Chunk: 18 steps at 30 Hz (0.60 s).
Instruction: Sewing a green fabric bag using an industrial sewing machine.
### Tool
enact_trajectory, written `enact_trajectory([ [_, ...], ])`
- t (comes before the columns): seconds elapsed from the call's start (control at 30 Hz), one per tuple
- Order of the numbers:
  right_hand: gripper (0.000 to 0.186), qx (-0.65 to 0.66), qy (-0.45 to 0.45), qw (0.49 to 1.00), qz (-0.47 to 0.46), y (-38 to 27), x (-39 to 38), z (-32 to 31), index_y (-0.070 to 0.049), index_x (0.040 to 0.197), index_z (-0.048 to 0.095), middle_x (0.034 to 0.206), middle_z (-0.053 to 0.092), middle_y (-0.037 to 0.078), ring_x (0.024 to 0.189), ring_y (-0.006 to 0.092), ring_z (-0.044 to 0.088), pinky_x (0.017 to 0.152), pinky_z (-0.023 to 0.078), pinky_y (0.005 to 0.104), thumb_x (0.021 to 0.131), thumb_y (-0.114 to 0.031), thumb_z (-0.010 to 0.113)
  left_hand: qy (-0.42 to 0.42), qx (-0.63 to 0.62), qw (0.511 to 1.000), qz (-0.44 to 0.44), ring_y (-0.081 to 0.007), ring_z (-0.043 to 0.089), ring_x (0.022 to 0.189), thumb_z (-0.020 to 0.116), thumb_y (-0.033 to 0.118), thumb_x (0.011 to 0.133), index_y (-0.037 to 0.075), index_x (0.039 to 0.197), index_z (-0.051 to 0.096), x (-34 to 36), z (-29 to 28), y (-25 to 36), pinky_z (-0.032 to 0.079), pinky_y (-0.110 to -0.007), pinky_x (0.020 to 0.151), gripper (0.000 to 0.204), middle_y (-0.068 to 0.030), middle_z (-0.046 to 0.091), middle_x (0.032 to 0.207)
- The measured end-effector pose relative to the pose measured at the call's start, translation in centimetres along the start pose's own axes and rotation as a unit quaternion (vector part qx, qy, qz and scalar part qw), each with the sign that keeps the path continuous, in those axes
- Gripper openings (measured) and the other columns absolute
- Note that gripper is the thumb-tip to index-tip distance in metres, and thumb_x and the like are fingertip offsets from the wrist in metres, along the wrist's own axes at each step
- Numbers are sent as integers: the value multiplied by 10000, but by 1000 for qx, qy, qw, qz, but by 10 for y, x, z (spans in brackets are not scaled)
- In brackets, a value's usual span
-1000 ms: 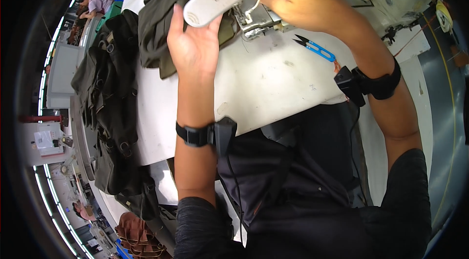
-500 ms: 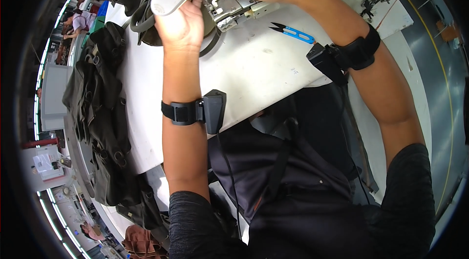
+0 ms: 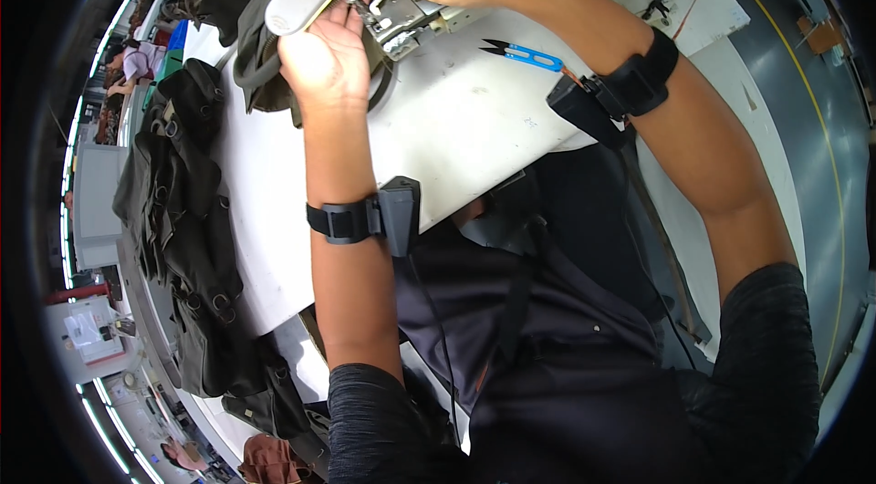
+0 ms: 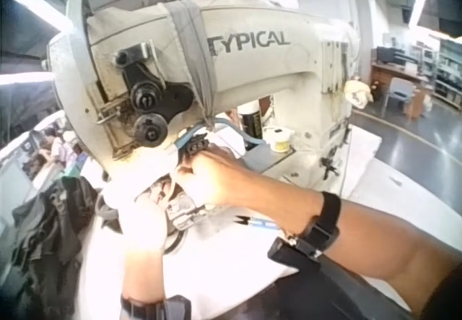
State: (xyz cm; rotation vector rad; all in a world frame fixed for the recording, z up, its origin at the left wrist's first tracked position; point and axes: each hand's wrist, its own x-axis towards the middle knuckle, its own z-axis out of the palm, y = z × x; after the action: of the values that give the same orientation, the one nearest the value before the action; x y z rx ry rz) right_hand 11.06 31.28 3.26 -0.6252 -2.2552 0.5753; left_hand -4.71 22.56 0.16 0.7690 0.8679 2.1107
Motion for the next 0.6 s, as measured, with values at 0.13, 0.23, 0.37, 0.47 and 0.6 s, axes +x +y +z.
enact_trajectory([
  [0.13,305,37,-58,998,-12,6,-2,-2,-32,883,736,886,737,191,859,378,703,793,533,470,960,-308,632,80,2,997,-15,-372,574,1240,409,337,1106,-28,1413,499,-20,3,-3,439,-484,1126,485,-212,566,1411],
  [0.23,292,18,-60,998,-12,9,-5,0,-30,801,696,816,714,173,803,381,680,762,510,492,928,-292,671,127,-29,991,-35,-355,541,1287,453,371,1096,11,1457,464,-36,8,1,361,-460,1194,510,-200,546,1423],
  [0.37,327,12,-34,999,2,7,-3,7,-108,1027,798,1048,773,114,1030,305,714,951,532,412,880,-368,664,131,-65,989,-35,-354,501,1355,456,353,1096,16,1469,450,-47,12,11,330,-488,1222,503,-203,516,1459],
  [0.47,318,35,-60,998,-2,7,-2,7,-115,1011,805,1057,775,105,1046,299,712,967,530,407,884,-364,653,138,-80,987,-36,-348,497,1372,440,344,1101,8,1465,450,-51,9,15,328,-492,1231,495,-210,501,1476],
  [0.6,312,18,-77,996,-33,10,-2,7,-115,997,808,1070,771,110,1058,308,706,978,528,411,882,-360,653,127,-82,988,-28,-348,498,1381,439,357,1109,-20,1461,445,-57,2,12,355,-512,1225,516,-218,500,1479],
])
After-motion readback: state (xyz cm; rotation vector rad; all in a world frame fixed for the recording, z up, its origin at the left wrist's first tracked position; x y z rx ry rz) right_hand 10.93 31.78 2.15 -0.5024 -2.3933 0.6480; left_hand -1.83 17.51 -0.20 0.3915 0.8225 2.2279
